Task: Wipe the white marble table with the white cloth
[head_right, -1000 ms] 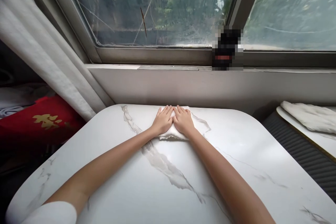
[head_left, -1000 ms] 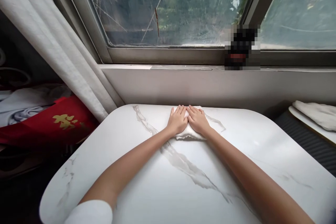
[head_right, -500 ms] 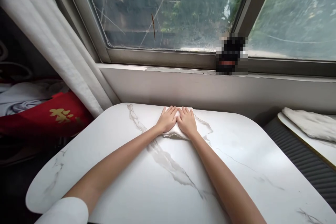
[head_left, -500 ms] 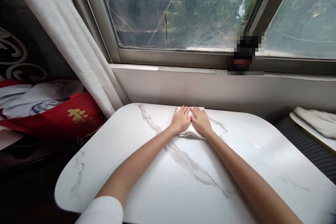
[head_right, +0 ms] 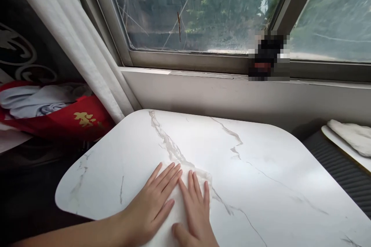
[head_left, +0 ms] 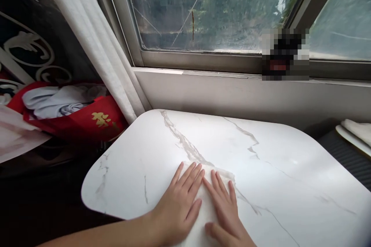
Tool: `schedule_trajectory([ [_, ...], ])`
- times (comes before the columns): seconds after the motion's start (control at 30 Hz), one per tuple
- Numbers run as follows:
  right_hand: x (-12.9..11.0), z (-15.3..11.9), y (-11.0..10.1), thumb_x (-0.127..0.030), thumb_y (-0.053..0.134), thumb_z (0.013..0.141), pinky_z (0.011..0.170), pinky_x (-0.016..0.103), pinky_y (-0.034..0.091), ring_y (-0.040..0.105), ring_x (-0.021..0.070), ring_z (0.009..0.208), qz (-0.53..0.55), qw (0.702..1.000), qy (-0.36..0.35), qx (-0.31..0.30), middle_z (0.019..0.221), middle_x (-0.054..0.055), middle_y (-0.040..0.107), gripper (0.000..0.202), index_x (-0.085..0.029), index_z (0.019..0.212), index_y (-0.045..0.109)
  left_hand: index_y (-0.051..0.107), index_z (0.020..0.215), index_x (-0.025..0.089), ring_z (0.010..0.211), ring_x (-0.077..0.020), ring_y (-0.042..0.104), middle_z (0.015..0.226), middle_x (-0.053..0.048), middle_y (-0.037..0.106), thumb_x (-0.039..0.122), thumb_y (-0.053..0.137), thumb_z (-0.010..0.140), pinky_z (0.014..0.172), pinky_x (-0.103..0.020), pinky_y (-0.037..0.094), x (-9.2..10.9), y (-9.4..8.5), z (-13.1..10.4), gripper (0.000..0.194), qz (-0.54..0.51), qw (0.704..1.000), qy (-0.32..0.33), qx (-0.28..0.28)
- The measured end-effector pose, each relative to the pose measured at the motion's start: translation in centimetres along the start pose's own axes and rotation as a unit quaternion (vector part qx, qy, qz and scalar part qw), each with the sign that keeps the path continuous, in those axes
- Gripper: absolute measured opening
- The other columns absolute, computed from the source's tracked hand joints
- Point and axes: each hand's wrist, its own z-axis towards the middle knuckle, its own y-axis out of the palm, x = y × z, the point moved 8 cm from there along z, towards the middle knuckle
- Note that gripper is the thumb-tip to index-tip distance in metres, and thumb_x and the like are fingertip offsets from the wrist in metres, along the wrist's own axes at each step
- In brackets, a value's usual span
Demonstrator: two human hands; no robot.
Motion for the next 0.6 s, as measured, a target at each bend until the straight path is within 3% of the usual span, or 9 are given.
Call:
schedule_trajectory([
  [0.13, -1.6, 1.2, 0.9, -0.03, 0.048, 0.079, 0.107, 0.062, -0.004, -0.006, 0.0294, 0.138, 0.04, 0.997, -0.026, -0.066, 0.152, -0.001, -0.003, 0.083, -0.03, 0.146, -0.002, 0.008, 0.148, 0.024, 0.137, -0.0238, 0.021, 0.149, -0.002, 0.022, 0.028, 0.039, 0.091, 0.112, -0.047, 0.021, -1.1, -0.7, -1.8, 0.065, 0.026, 0.999, -0.012, 0.015],
  [0.23, -1.9, 5.4, 0.6, -0.035, 0.033, 0.09, 0.111, 0.054, -0.004, -0.003, 0.0217, 0.139, 0.039, 0.995, -0.025, -0.091, 0.152, 0.001, 0.002, 0.065, -0.026, 0.147, 0.002, 0.017, 0.147, 0.019, 0.138, -0.0221, 0.02, 0.149, -0.004, 0.024, 0.03, 0.035, 0.094, 0.113, -0.046, 0.016, -4.4, -0.7, -0.3, 0.057, 0.05, 0.998, -0.042, 0.011],
  [0.33, -1.2, 11.7, -0.6, -0.034, 0.027, 0.093, 0.113, 0.048, -0.003, 0.003, 0.0179, 0.14, -0.05, 0.998, -0.018, -0.038, 0.152, 0.005, 0.012, 0.058, -0.02, 0.147, 0.015, 0.026, 0.144, 0.015, 0.138, -0.0195, 0.019, 0.149, -0.007, 0.027, 0.032, 0.03, 0.095, 0.114, -0.043, 0.01, -9.6, -1.0, 3.3, 0.052, 0.067, 0.994, -0.091, 0.014],
  [0.47, 0.6, 20.3, -1.7, -0.03, 0.025, 0.093, 0.112, 0.047, 0.002, 0.014, 0.0219, 0.139, -0.189, 0.981, -0.009, 0.033, 0.15, 0.014, 0.023, 0.056, -0.007, 0.143, 0.026, 0.031, 0.141, 0.013, 0.137, -0.0165, 0.021, 0.147, -0.008, 0.032, 0.03, 0.031, 0.094, 0.113, -0.039, 0.008, -16.6, -1.6, 9.5, 0.05, 0.082, 0.989, -0.118, 0.026],
  [0.6, 2.7, 26.2, -2.7, -0.027, 0.025, 0.092, 0.111, 0.047, 0.007, 0.02, 0.0236, 0.138, -0.252, 0.965, 0.015, 0.077, 0.148, 0.016, 0.028, 0.055, -0.005, 0.141, 0.03, 0.034, 0.139, 0.015, 0.136, -0.0151, 0.023, 0.146, -0.006, 0.034, 0.027, 0.031, 0.093, 0.113, -0.036, 0.008, -21.7, -1.9, 14.7, 0.048, 0.091, 0.987, -0.126, 0.029],
])
